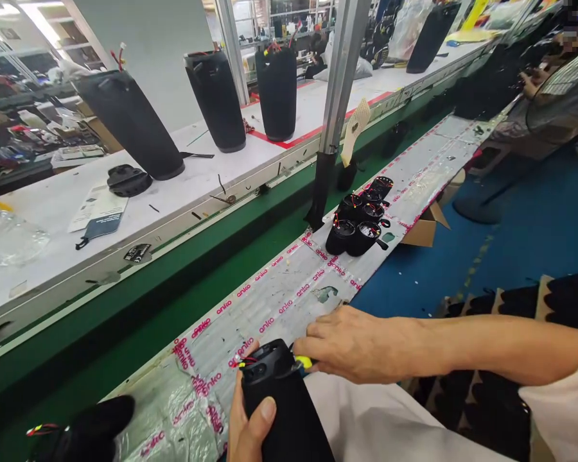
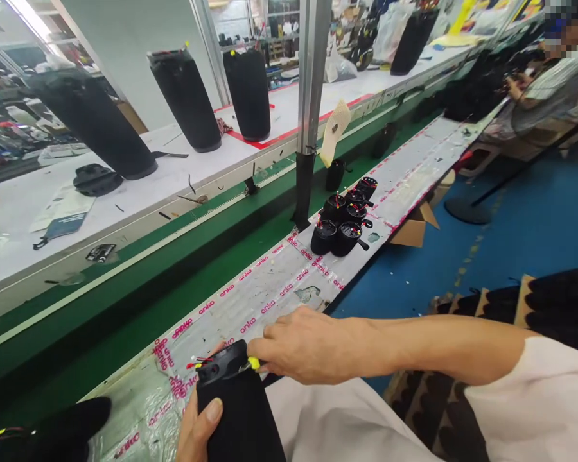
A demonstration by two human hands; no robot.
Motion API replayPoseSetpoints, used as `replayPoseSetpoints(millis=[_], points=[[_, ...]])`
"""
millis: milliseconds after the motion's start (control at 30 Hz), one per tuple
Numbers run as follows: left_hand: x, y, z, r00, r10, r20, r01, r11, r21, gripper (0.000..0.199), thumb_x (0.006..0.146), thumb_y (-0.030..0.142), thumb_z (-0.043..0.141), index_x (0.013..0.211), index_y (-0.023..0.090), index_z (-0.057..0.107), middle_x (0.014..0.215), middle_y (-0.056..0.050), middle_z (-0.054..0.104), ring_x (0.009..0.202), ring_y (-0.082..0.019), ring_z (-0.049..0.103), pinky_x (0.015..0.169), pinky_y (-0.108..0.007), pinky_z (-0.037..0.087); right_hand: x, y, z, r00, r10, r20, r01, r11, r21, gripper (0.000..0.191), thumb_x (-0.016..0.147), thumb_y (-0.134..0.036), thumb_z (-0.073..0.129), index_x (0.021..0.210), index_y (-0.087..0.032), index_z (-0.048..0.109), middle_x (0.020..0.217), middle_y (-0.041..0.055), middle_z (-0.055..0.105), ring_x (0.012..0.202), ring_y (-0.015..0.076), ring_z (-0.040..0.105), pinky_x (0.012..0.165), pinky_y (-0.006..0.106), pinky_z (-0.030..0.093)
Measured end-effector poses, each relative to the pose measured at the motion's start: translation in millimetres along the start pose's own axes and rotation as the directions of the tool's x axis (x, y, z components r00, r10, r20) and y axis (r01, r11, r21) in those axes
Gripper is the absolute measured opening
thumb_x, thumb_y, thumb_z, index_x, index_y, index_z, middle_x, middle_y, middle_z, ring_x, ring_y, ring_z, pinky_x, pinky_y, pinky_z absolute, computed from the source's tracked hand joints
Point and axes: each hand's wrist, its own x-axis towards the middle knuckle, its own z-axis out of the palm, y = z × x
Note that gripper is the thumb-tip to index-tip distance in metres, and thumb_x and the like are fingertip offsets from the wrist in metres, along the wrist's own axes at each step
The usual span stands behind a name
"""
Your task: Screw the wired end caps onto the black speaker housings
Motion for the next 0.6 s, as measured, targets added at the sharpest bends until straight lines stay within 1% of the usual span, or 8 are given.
replayPoseSetpoints(millis=[67, 167, 233, 300, 367, 433, 533, 600], points=[[-2.3, -2.6, -4.2, 0.999, 0.044, -0.01, -0.044, 0.997, 0.056, 0.109, 0.067, 0.065, 0.092, 0.161, 0.025, 0.053, 0.15, -0.011, 0.074, 0.148, -0.046, 0.059, 0.128, -0.053, 0.044, 3.5, -1.6, 4.9, 0.998, -0.065, -0.011, 0.064, 0.993, -0.1, 0.019, 0.114, -0.029, 0.053, 0.115, -0.017, 0.067, 0.081, 0.0032, 0.068, 0.064, 0.0205, 0.061, 0.054, 0.034, 0.033], [-5.5, -3.7, -8.7, 0.995, 0.096, -0.012, -0.093, 0.982, 0.162, 0.108, 0.07, 0.066, 0.091, 0.162, 0.024, 0.053, 0.15, -0.012, 0.073, 0.149, -0.048, 0.059, 0.13, -0.055, 0.042, 5.3, -1.1, 9.3, 0.994, -0.101, 0.037, 0.106, 0.978, -0.178, 0.028, 0.117, -0.035, 0.047, 0.112, -0.015, 0.067, 0.08, 0.005, 0.068, 0.063, 0.0218, 0.061, 0.053, 0.035, 0.032], [-8.2, -2.8, -9.9, 0.995, 0.099, -0.016, -0.094, 0.977, 0.193, 0.11, 0.07, 0.067, 0.091, 0.163, 0.024, 0.052, 0.152, -0.012, 0.072, 0.148, -0.048, 0.06, 0.129, -0.055, 0.042, 5.1, -0.5, 10.2, 0.992, -0.105, 0.072, 0.118, 0.974, -0.195, 0.032, 0.118, -0.037, 0.045, 0.111, -0.016, 0.067, 0.08, 0.0052, 0.068, 0.062, 0.0214, 0.06, 0.053, 0.034, 0.033], [-11.3, -1.6, -9.8, 0.997, 0.076, -0.021, -0.071, 0.978, 0.195, 0.114, 0.068, 0.069, 0.092, 0.164, 0.025, 0.05, 0.152, -0.012, 0.072, 0.145, -0.047, 0.062, 0.126, -0.054, 0.045, 4.8, -0.2, 9.9, 0.992, -0.107, 0.069, 0.119, 0.972, -0.204, 0.031, 0.117, -0.036, 0.044, 0.107, -0.018, 0.066, 0.077, 0.0041, 0.066, 0.06, 0.0204, 0.057, 0.052, 0.034, 0.031], [-14.0, 0.0, -8.5, 0.997, 0.072, -0.033, -0.063, 0.975, 0.214, 0.115, 0.065, 0.071, 0.092, 0.163, 0.026, 0.052, 0.152, -0.012, 0.072, 0.145, -0.046, 0.062, 0.127, -0.052, 0.045, 4.6, -0.3, 8.5, 0.992, -0.119, 0.039, 0.124, 0.969, -0.212, 0.029, 0.117, -0.034, 0.045, 0.103, -0.018, 0.065, 0.074, 0.0027, 0.063, 0.056, 0.0196, 0.055, 0.05, 0.035, 0.026], [-16.3, 1.9, -5.7, 0.995, 0.095, -0.045, -0.081, 0.966, 0.246, 0.112, 0.064, 0.071, 0.093, 0.159, 0.025, 0.056, 0.153, -0.012, 0.072, 0.148, -0.045, 0.059, 0.13, -0.05, 0.04, 4.5, -0.8, 5.8, 0.991, -0.135, 0.026, 0.137, 0.966, -0.22, 0.027, 0.116, -0.032, 0.046, 0.101, -0.019, 0.064, 0.072, 0.0017, 0.061, 0.055, 0.0191, 0.053, 0.049, 0.036, 0.022], [-19.6, 5.4, 1.7, 0.991, 0.123, -0.057, -0.104, 0.959, 0.265, 0.107, 0.066, 0.068, 0.093, 0.156, 0.023, 0.059, 0.151, -0.012, 0.072, 0.15, -0.044, 0.057, 0.133, -0.048, 0.035, 4.4, -1.6, 0.6, 0.988, -0.137, 0.069, 0.149, 0.962, -0.227, 0.025, 0.116, -0.029, 0.045, 0.102, -0.018, 0.063, 0.073, 0.0012, 0.061, 0.056, 0.019, 0.052, 0.05, 0.037, 0.019], [-22.2, 7.6, 7.4, 0.991, 0.115, -0.072, -0.093, 0.963, 0.252, 0.108, 0.065, 0.068, 0.094, 0.156, 0.023, 0.058, 0.149, -0.012, 0.073, 0.15, -0.042, 0.058, 0.133, -0.047, 0.034, 4.4, -1.6, -2.5, 0.985, -0.126, 0.115, 0.15, 0.962, -0.229, 0.024, 0.116, -0.029, 0.045, 0.103, -0.018, 0.062, 0.074, 0.001, 0.061, 0.057, 0.0193, 0.053, 0.05, 0.038, 0.018]])
